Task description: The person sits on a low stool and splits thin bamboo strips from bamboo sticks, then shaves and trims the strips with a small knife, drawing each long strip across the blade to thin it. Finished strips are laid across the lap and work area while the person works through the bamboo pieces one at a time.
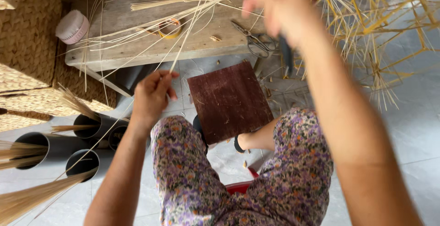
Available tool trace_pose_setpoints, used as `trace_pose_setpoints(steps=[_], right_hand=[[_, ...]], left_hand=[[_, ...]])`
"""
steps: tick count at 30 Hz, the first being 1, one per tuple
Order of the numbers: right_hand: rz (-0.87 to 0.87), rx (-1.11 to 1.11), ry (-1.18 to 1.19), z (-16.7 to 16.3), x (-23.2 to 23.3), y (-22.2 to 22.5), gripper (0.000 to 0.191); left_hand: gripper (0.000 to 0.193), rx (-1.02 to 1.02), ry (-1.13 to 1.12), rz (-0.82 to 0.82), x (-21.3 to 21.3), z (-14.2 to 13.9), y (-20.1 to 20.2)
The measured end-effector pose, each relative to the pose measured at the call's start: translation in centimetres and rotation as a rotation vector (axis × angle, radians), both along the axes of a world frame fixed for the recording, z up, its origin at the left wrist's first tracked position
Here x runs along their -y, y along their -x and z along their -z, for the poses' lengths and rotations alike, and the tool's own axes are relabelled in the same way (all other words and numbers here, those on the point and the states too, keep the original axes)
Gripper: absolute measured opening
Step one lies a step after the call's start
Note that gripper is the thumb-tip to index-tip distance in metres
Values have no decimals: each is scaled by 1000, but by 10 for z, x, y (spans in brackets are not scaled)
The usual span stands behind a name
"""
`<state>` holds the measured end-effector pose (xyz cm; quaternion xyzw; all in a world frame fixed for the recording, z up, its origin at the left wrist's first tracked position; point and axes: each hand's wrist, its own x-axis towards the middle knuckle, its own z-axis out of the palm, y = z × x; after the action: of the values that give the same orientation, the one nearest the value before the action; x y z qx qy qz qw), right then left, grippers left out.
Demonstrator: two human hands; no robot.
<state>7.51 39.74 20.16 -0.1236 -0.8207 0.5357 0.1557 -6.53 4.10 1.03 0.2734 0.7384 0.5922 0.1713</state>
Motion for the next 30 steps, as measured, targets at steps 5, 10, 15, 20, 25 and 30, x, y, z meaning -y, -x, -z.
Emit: trace_pose_setpoints(steps=[5, 10, 15, 20, 25, 30], right_hand=[[4, 304, 339, 176, 60, 23, 23], [-69, 330, 306, 209, 23, 31, 26], [-76, 290, 208, 211, -10, 38, 24], [-43, 315, 156, 215, -33, 37, 23], [-53, 325, 106, 218, -43, 39, 24], [-35, 355, 99, 214, -55, 39, 24]], left_hand=[[19, -478, 230, -46, -76, -8, 88], [11, -1172, 339, -301, -155, -8, 160], [13, -1255, 705, -277, -227, -4, 225], [16, -1316, 724, -377, -286, 21, 252], [19, -1112, 595, -346, -316, 81, 240], [10, -978, 453, -350, -309, 136, 220]])
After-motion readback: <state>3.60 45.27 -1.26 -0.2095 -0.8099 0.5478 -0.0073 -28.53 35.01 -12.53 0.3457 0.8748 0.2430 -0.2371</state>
